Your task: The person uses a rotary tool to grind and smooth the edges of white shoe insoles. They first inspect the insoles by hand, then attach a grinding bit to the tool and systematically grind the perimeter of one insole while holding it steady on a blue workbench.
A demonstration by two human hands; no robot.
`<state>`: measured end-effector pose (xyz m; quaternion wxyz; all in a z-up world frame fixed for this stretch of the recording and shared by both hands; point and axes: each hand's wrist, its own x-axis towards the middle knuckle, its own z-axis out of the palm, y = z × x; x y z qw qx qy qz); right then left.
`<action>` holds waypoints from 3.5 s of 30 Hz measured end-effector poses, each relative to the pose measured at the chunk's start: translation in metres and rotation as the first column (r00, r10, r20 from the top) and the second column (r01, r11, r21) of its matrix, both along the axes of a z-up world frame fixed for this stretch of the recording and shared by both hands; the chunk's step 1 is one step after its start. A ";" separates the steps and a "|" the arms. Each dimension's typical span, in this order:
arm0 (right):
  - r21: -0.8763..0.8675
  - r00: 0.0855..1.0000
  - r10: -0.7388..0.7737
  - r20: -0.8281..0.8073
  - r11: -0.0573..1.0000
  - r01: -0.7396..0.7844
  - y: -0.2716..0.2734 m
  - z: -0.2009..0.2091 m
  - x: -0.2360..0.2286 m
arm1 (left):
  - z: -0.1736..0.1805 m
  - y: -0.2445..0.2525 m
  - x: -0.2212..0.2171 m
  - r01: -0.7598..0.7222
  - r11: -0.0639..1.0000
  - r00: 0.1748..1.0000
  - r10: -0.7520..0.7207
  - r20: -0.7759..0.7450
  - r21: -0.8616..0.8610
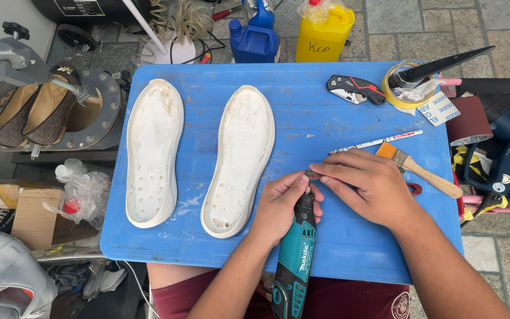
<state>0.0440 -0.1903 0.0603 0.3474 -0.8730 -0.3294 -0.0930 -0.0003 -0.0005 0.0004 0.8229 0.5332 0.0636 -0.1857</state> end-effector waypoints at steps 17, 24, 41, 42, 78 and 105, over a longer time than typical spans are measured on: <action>0.008 1.000 0.004 0.005 1.000 -0.004 0.002 0.003 -0.001 | -0.001 0.000 0.000 0.004 1.000 1.000 -0.004 0.003 -0.018; 0.037 1.000 0.005 -0.017 0.999 -0.005 0.003 0.001 -0.001 | -0.002 0.000 0.000 -0.002 1.000 1.000 0.002 -0.002 -0.031; -0.024 0.956 -0.272 0.114 0.961 0.276 0.007 -0.011 0.004 | 0.008 0.002 0.000 -0.031 0.999 0.999 0.030 -0.011 -0.042; -0.045 0.954 -0.260 0.147 0.962 0.269 0.007 -0.014 0.006 | 0.008 0.002 0.000 -0.037 0.998 0.999 0.037 -0.012 -0.042; 0.841 0.484 0.704 -0.520 0.322 0.436 0.009 -0.059 -0.002 | 0.032 -0.025 -0.068 -0.408 0.713 0.737 -0.112 0.667 0.571; 0.384 0.318 0.249 -0.915 0.782 0.491 -0.023 -0.029 0.015 | 0.044 0.103 0.061 -0.155 0.229 0.988 0.030 0.152 0.961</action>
